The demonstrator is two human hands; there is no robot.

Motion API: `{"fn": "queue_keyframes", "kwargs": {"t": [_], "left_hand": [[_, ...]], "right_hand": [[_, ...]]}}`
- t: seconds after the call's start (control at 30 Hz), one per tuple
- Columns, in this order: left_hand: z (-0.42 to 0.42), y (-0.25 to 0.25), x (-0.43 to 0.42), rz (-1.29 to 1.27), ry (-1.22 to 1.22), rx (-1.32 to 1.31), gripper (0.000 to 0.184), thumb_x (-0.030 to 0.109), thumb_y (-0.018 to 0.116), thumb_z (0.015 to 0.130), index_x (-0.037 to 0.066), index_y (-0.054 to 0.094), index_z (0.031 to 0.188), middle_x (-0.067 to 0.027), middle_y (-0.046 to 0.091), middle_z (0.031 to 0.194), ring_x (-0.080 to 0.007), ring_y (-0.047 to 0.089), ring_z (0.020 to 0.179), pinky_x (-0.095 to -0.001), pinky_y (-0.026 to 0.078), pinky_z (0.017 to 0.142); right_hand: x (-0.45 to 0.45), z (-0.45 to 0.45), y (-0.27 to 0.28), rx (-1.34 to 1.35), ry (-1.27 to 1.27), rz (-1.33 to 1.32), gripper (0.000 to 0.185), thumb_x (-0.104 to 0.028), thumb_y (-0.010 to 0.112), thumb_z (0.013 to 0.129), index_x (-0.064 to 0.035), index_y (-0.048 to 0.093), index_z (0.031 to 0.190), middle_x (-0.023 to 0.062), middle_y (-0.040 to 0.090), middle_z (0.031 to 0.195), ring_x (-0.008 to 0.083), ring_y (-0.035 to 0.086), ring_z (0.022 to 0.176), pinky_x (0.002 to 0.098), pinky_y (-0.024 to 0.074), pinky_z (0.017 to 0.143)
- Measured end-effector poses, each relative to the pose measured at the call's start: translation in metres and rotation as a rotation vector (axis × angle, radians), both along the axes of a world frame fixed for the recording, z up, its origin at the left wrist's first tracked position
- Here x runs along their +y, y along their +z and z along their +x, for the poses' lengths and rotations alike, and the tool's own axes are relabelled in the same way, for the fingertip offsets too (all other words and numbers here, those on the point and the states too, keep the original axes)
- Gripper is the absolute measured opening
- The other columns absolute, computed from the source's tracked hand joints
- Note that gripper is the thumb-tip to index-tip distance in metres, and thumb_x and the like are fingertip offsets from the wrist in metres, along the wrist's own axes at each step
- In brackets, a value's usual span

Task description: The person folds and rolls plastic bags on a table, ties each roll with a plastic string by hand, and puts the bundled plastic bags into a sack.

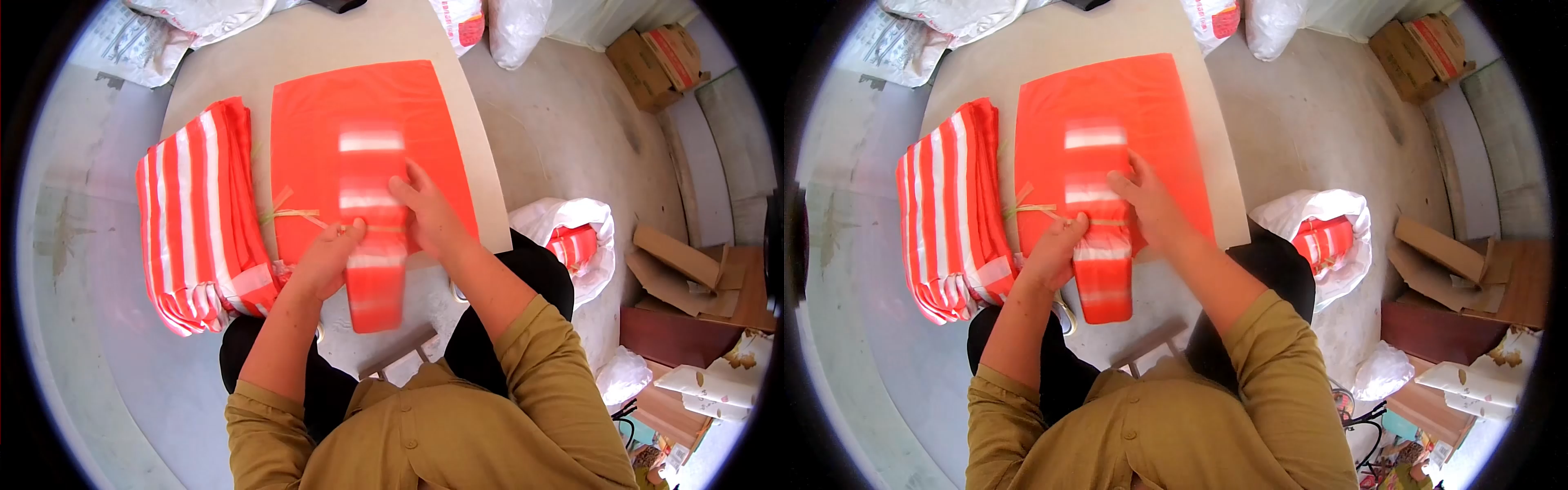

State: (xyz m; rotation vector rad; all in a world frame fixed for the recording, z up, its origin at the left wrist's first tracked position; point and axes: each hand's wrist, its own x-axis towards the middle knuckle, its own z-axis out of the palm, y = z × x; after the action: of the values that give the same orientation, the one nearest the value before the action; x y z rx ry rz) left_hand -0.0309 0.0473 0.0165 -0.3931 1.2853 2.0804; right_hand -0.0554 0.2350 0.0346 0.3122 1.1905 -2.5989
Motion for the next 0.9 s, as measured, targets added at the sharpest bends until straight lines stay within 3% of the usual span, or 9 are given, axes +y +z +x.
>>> {"fn": "queue_keyframes", "kwargs": {"t": [0.07,0.27,0.43,0.53,0.57,0.6,0.7,0.83,0.9], "left_hand": [[0.003,-0.001,-0.002,-0.099,-0.159,-0.011,0.044,0.030,0.063,0.105,-0.003,0.055,0.134,-0.0094,0.067,0.121,-0.0166,0.065,0.109,-0.0335,0.055,0.091],[0.006,0.006,0.003,-0.054,-0.190,0.059,0.050,0.032,0.063,0.104,-0.003,0.052,0.138,-0.0087,0.066,0.123,-0.0158,0.064,0.111,-0.0327,0.055,0.092],[0.005,0.010,0.005,0.018,0.046,0.071,0.048,0.033,0.057,0.108,-0.001,0.049,0.141,-0.0106,0.064,0.128,-0.0190,0.064,0.115,-0.0358,0.055,0.096],[-0.007,0.001,-0.002,0.120,0.152,0.085,0.045,0.032,0.055,0.109,0.000,0.049,0.140,-0.0115,0.062,0.131,-0.0207,0.063,0.118,-0.0373,0.054,0.098],[-0.011,-0.001,-0.002,0.141,0.164,0.088,0.044,0.031,0.054,0.109,0.000,0.050,0.139,-0.0117,0.062,0.131,-0.0212,0.063,0.119,-0.0376,0.054,0.100],[-0.009,0.007,0.000,0.085,0.168,0.138,0.047,0.033,0.053,0.109,0.000,0.048,0.142,-0.0135,0.061,0.135,-0.0229,0.061,0.121,-0.0393,0.050,0.105],[-0.007,0.012,0.001,-0.610,0.112,0.369,0.050,0.040,0.048,0.110,0.001,0.052,0.141,-0.0150,0.059,0.142,-0.0245,0.058,0.130,-0.0420,0.047,0.111],[-0.017,-0.015,-0.018,0.137,0.134,0.325,0.055,0.042,0.040,0.112,0.002,0.046,0.149,-0.0154,0.055,0.146,-0.0255,0.051,0.137,-0.0405,0.040,0.117],[-0.021,-0.019,-0.017,0.318,0.169,0.404,0.050,0.035,0.040,0.112,0.002,0.047,0.148,-0.0134,0.054,0.147,-0.0262,0.053,0.136,-0.0399,0.041,0.115]], "right_hand": [[0.009,-0.004,0.002,0.023,0.045,0.045,0.047,-0.014,0.069,0.098,-0.0015,0.052,0.140,0.0103,0.062,0.131,0.0179,0.061,0.120,0.0364,0.0534,0.100],[0.023,-0.012,0.011,0.018,0.002,0.099,0.044,-0.019,0.070,0.099,-0.0041,0.053,0.137,0.0086,0.062,0.133,0.0191,0.059,0.123,0.0380,0.0511,0.103],[0.020,-0.010,0.019,-0.060,-0.113,0.098,0.057,-0.024,0.065,0.103,-0.0018,0.040,0.149,0.0089,0.060,0.135,0.0190,0.054,0.129,0.0395,0.0422,0.113],[0.012,0.001,-0.004,-0.008,0.107,0.146,0.052,-0.024,0.065,0.103,-0.0053,0.044,0.147,0.0071,0.061,0.135,0.0167,0.060,0.117,0.0365,0.0524,0.097],[0.008,0.008,-0.005,0.001,0.200,0.140,0.056,-0.022,0.066,0.102,-0.0053,0.041,0.149,0.0082,0.061,0.135,0.0174,0.060,0.119,0.0372,0.0520,0.099],[0.003,0.015,-0.004,0.008,0.290,0.134,0.059,-0.019,0.066,0.102,-0.0053,0.037,0.152,0.0092,0.061,0.134,0.0181,0.060,0.121,0.0379,0.0517,0.102],[-0.014,0.021,-0.023,0.000,0.332,0.022,0.060,-0.014,0.067,0.101,-0.0041,0.037,0.152,0.0109,0.062,0.133,0.0186,0.061,0.120,0.0381,0.0534,0.101],[-0.015,0.022,-0.016,0.064,0.168,-0.028,0.049,-0.010,0.069,0.098,-0.0031,0.049,0.142,0.0100,0.064,0.129,0.0169,0.063,0.117,0.0364,0.0541,0.100],[-0.001,0.020,-0.015,0.105,0.081,-0.030,0.045,-0.007,0.069,0.098,-0.0044,0.051,0.139,0.0084,0.065,0.127,0.0151,0.064,0.114,0.0351,0.0551,0.098]]}}
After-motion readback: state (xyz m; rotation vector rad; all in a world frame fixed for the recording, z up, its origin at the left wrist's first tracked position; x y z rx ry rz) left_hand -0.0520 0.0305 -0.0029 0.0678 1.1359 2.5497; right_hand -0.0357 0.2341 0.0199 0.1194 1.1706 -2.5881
